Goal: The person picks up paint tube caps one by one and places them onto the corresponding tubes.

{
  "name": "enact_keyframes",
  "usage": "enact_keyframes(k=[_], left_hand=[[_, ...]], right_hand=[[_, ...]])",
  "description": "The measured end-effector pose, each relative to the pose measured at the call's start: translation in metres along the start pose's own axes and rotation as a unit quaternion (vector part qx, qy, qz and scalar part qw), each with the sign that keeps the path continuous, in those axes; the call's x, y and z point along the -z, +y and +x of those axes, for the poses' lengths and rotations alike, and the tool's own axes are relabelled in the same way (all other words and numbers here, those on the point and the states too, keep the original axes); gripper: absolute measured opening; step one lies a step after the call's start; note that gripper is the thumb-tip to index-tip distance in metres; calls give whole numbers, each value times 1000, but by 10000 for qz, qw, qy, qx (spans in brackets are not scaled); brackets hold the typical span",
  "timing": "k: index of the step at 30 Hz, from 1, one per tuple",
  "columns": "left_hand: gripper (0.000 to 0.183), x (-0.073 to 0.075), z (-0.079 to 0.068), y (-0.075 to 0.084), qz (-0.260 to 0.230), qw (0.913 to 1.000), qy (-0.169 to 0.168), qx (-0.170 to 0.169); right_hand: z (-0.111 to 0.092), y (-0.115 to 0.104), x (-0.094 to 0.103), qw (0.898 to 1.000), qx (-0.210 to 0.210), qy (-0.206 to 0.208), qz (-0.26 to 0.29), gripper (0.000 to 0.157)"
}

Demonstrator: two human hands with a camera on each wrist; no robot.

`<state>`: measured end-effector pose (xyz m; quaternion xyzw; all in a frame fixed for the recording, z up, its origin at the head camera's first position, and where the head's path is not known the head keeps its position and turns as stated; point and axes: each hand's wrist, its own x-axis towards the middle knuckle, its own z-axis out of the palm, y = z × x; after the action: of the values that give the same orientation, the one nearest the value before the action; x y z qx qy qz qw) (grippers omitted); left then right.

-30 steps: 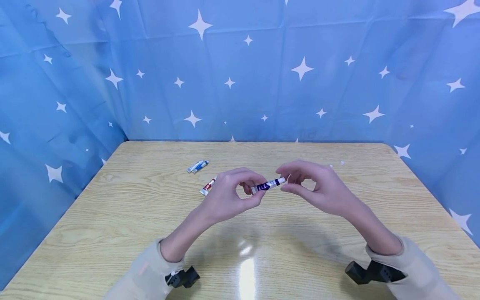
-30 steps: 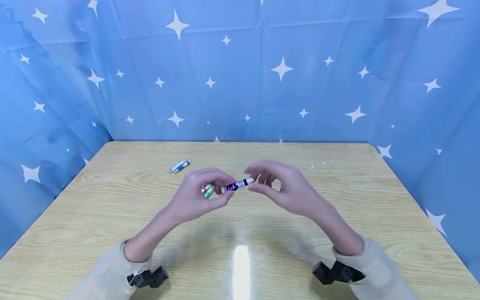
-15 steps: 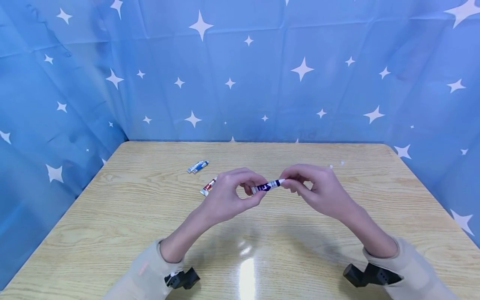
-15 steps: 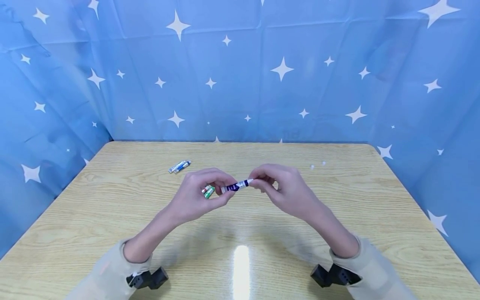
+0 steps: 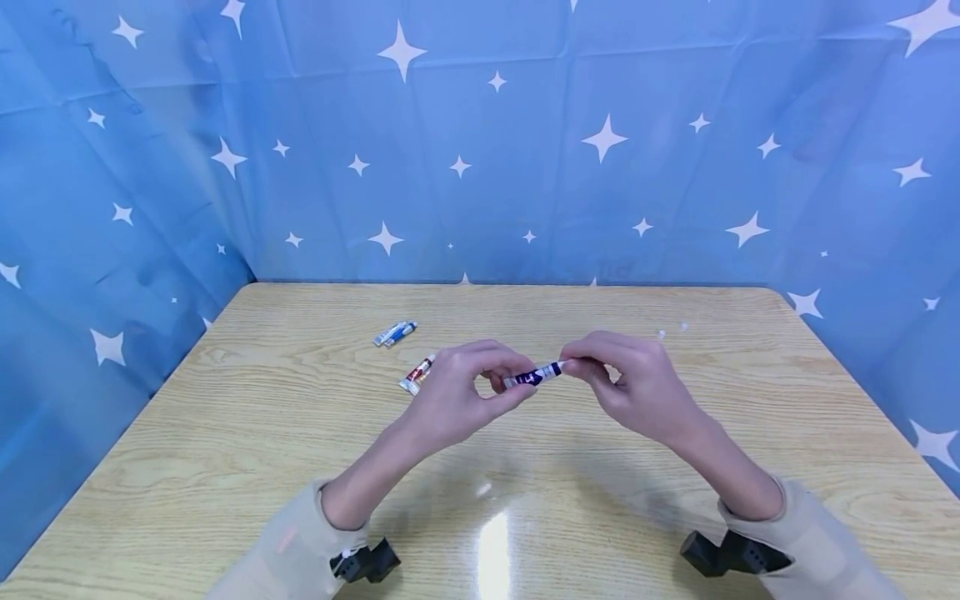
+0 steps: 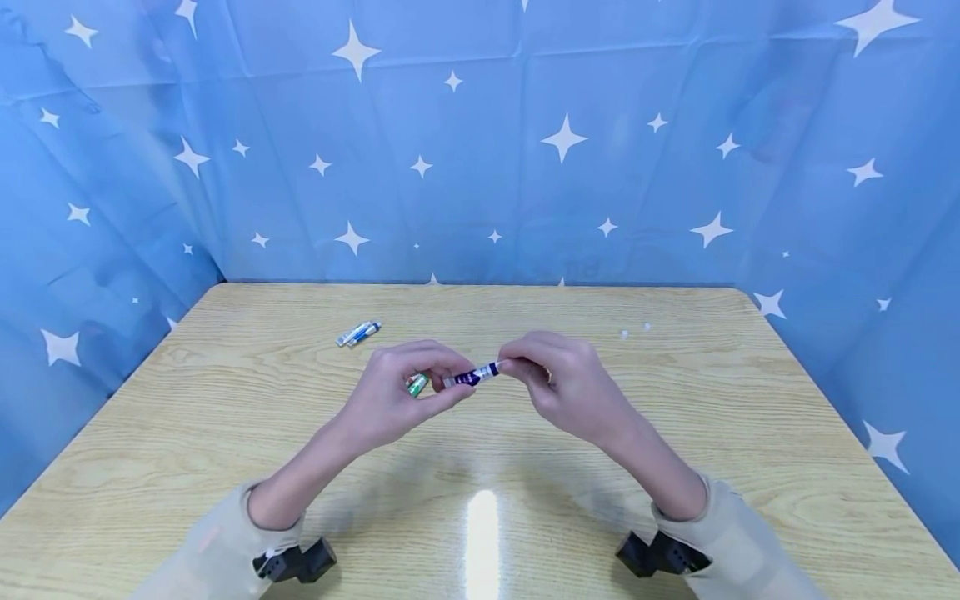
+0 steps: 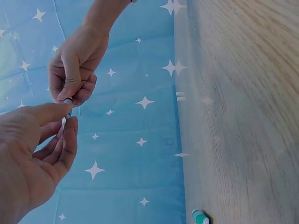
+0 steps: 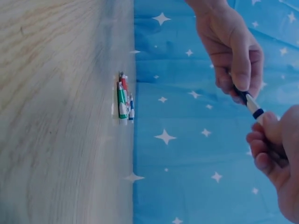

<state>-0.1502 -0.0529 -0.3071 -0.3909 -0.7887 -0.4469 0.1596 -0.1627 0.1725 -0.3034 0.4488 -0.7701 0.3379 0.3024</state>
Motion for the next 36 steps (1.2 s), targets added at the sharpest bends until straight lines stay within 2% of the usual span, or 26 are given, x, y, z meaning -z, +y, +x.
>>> enact_keyframes(k=[7, 11, 15, 23, 29, 36], left_hand=[[12, 1, 0, -4, 195, 9993, -137, 282], [12, 3, 0, -8, 558, 9981, -99, 249], [12, 5, -2, -14, 702, 9968, -37, 393], [11, 14, -6, -31, 669, 9921, 0, 1062], [11, 23, -11, -40, 699, 9848, -93, 1584], [8, 32, -22, -62, 815, 9745, -256, 2076]], right_hand=[[0, -1, -4, 9985, -491, -211, 141, 21], [-2, 0, -3, 9958, -794, -406, 207, 15], [-2, 5, -2, 9941, -956, -464, 227, 13], [-10, 21, 5, 9913, -1230, -463, 19, 15], [-14, 27, 9, 9891, -1385, -487, -131, 14], [-22, 35, 13, 9871, -1501, -528, -159, 15]])
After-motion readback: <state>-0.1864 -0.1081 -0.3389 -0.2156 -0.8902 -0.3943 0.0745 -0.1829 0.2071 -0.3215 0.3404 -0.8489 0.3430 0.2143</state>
